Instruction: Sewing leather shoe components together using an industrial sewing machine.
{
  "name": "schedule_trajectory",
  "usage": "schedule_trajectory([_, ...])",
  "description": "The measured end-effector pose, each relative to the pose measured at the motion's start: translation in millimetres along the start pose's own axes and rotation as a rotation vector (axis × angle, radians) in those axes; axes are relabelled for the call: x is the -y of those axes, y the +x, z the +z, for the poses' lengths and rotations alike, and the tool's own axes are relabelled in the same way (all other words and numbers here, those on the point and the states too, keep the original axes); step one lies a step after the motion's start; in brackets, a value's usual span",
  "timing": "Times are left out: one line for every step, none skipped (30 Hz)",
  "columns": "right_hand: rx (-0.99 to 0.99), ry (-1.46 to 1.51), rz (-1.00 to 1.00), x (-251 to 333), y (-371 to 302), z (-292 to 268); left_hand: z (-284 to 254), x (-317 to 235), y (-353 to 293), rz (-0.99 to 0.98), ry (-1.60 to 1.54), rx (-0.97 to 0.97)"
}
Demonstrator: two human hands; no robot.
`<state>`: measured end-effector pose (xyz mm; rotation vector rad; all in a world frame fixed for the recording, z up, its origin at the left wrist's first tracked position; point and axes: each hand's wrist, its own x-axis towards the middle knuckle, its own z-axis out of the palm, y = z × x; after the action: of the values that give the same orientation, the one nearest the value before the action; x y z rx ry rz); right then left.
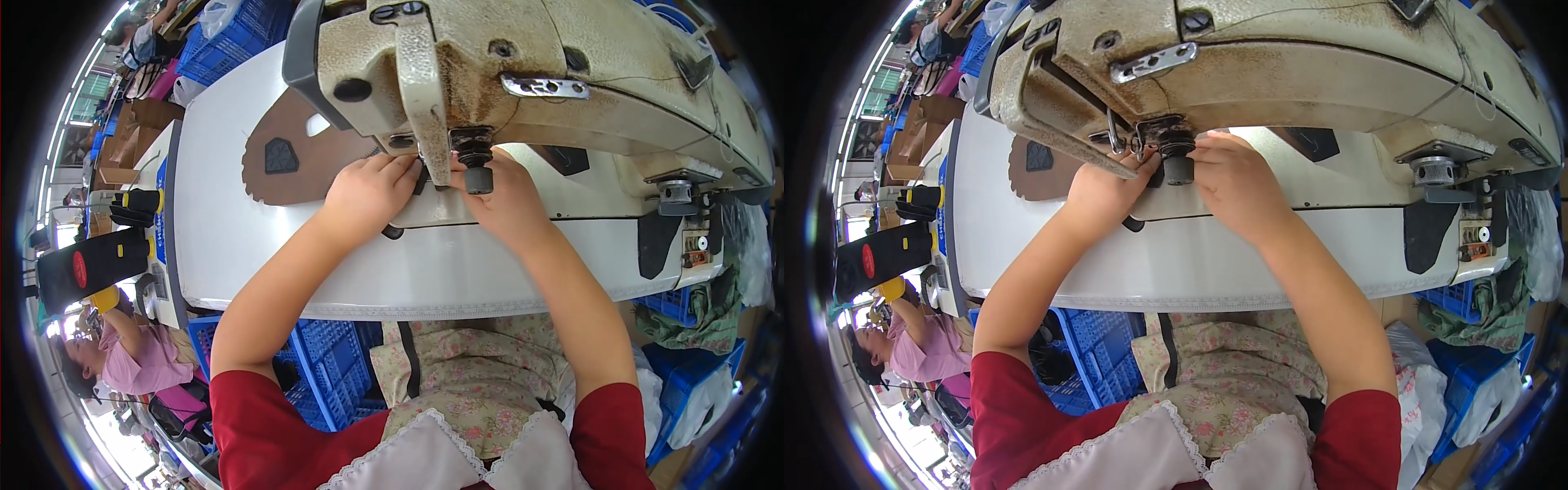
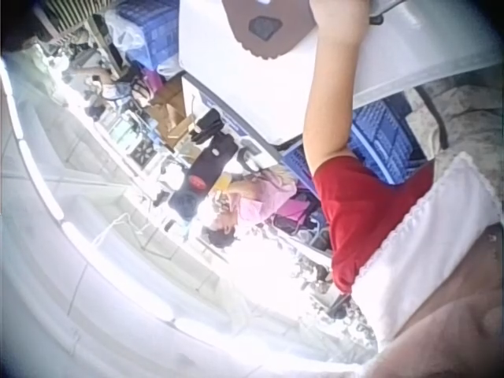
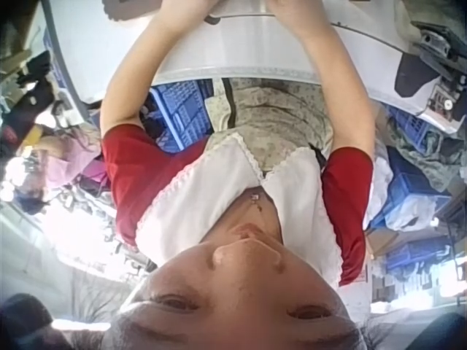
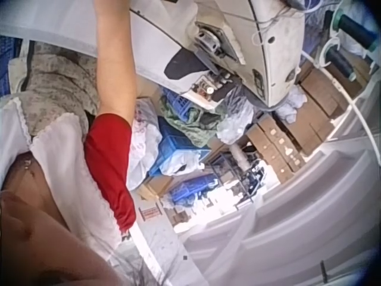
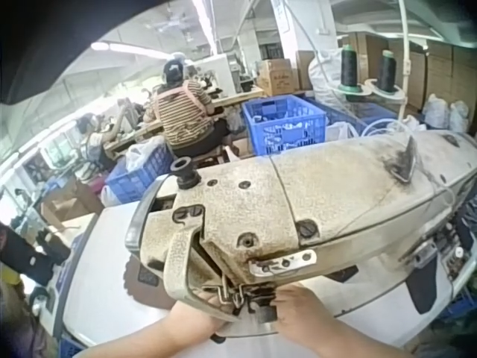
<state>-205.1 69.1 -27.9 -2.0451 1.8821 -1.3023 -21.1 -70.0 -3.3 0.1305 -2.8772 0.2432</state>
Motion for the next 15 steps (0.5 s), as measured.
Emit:
schedule_trajectory([0.005,-0.009,-0.011,0,0,-1,0,0,0,-0.001,0.0,0.0])
schedule_trajectory([0.009,-0.017,-0.021,0,0,-1,0,1,0,-0.011,-0.005,0.021])
schedule_trajectory([0.009,-0.017,-0.021,0,0,0,0,1,1,-0.022,-0.01,0.041])
schedule_trajectory([0.0,-0.035,-0.032,-1,0,1,-2,3,1,-0.023,-0.01,0.041])
schedule_trajectory([-0.009,-0.054,-0.041,-1,0,1,-5,5,3,-0.016,-0.05,0.053])
schedule_trajectory([-0.009,-0.057,-0.04,-1,-1,1,-8,8,4,-0.008,-0.091,0.064])
schedule_trajectory([-0.019,-0.093,-0.033,1,-2,1,-10,11,5,-0.006,-0.092,0.061])
schedule_trajectory([-0.03,-0.127,-0.028,3,-2,1,-14,14,7,0.042,-0.147,0.062])
schedule_trajectory([-0.031,-0.129,-0.03,4,-2,2,-16,17,6,0.092,-0.201,0.061])
schedule_trajectory([-0.029,-0.171,-0.044,4,-2,5,-16,20,4,0.092,-0.2,0.059])
schedule_trajectory([-0.026,-0.214,-0.058,4,-3,6,-15,23,0,0.165,-0.179,0.036])
schedule_trajectory([-0.026,-0.216,-0.058,4,-4,5,-13,25,-1,0.238,-0.157,0.012])
schedule_trajectory([-0.012,-0.221,-0.08,3,-5,4,-10,25,-2,0.238,-0.157,0.011])
schedule_trajectory([0.002,-0.226,-0.101,3,-5,4,-9,23,-2,0.268,-0.127,-0.023])
schedule_trajectory([0.001,-0.227,-0.101,3,-5,3,-8,21,-2,0.296,-0.096,-0.056])
